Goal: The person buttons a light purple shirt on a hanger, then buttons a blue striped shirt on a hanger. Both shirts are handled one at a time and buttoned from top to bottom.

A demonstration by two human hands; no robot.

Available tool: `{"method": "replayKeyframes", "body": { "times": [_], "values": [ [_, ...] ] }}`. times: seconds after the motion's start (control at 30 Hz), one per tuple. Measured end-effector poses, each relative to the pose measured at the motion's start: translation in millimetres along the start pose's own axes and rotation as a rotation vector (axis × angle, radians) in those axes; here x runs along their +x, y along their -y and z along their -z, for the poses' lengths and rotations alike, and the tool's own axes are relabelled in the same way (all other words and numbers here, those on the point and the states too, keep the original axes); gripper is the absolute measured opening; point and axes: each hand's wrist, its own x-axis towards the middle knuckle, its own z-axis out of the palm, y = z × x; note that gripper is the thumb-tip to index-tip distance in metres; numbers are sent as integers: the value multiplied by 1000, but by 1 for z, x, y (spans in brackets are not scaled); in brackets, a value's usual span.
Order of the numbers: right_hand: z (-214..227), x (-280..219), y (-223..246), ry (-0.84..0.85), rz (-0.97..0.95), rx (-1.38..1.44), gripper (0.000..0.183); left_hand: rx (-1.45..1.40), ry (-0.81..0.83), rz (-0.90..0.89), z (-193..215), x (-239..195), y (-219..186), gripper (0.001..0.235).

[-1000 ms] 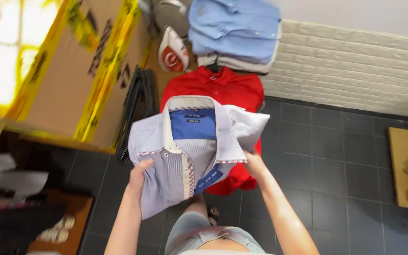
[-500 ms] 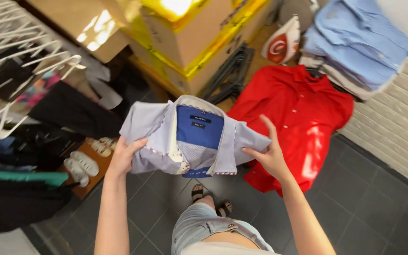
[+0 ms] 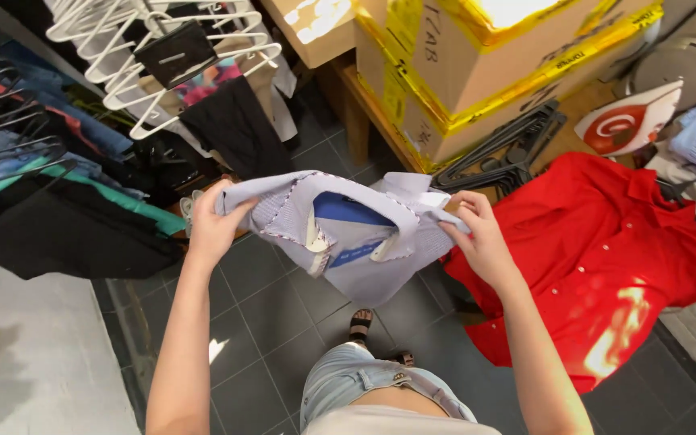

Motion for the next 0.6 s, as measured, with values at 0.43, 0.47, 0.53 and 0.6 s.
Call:
{"method": "replayKeyframes", "body": {
  "times": [0.43, 0.47, 0.53, 0.6],
  "values": [
    [8, -36, -15, -213, -326, -63, 12, 295, 131, -81, -19, 40, -33, 37],
    [12, -44, -11, -161, -410, -45, 8, 305, 225, 6, -23, 43, -48, 35],
    [22, -57, 13, -152, -515, -33, 9, 312, 354, 60, -34, 47, -47, 43],
    [34, -66, 54, 35, -633, 27, 34, 261, 581, 215, -51, 49, -15, 42]
  ]
}}
